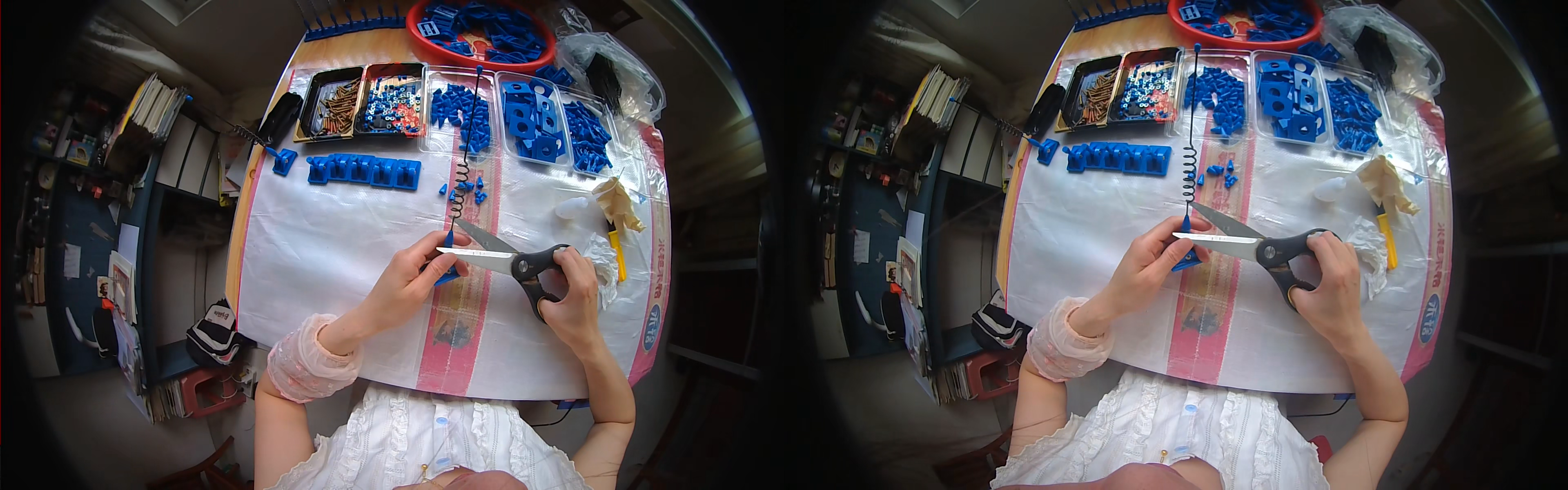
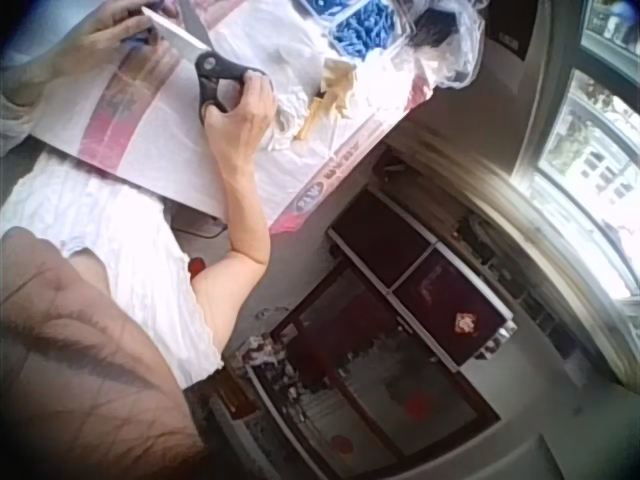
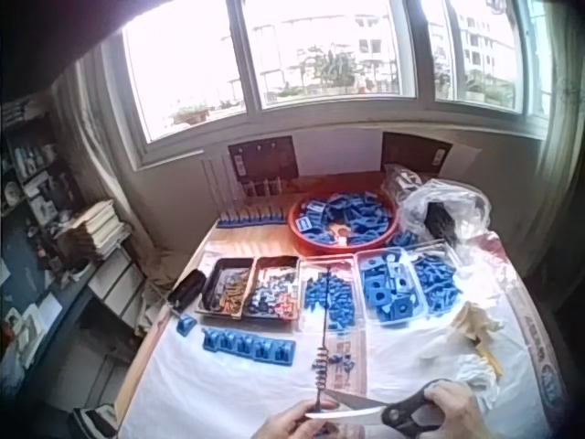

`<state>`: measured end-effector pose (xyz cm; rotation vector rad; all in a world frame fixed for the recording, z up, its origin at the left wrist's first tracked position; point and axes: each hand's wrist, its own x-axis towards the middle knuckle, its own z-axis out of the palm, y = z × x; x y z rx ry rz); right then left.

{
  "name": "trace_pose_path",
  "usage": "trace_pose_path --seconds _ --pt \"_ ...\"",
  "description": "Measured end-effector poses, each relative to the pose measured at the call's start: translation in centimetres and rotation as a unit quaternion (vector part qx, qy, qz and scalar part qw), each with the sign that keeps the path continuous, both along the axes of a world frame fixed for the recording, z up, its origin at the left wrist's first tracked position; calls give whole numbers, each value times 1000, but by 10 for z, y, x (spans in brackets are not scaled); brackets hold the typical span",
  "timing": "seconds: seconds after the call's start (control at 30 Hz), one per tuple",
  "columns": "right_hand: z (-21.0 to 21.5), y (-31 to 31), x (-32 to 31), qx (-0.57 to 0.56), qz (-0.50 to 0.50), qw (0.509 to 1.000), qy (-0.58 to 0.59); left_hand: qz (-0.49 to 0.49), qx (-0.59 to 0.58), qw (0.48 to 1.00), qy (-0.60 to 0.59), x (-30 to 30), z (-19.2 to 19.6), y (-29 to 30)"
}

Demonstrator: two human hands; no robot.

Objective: Assembling small blue plastic components onto a metal spiral wire at a workstation.

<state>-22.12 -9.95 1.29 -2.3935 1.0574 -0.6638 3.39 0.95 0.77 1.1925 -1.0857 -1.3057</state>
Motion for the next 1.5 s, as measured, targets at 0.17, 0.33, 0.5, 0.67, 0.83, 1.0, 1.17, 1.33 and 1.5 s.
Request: trace_pose_path --seconds 0.17,0.33,0.5,0.67,0.83,1.0,1.17,1.33,1.5 --pt "-1 0 -1 20 0 1000 -7 -3 13 1000 4 0 0 0" --pt "-4 0 -1 16 -4 1000 -13 -12 1 999 -50 2 -4 0" --pt "-2 1 0 24 -5 1000 -10 17 -23 998 -63 -2 -6 0" --pt "0 1 0 16 -2 1000 -6 36 -39 997 -56 -5 -6 0" --pt "1 1 0 5 -6 1000 -4 -6 -3 999 -44 1 -3 1" --pt "0 1 -1 34 -6 999 -14 -12 -5 1000 13 3 -1 0" --pt "-5 -1 -6 81 -41 995 -50 21 -3 993 112 1 -3 -2" --pt "-4 -4 -11 133 -62 989 -34 -11 46 994 95 11 -5 -2" --pt "-8 0 -10 111 -53 990 -63 2 45 985 166 11 -5 -4"
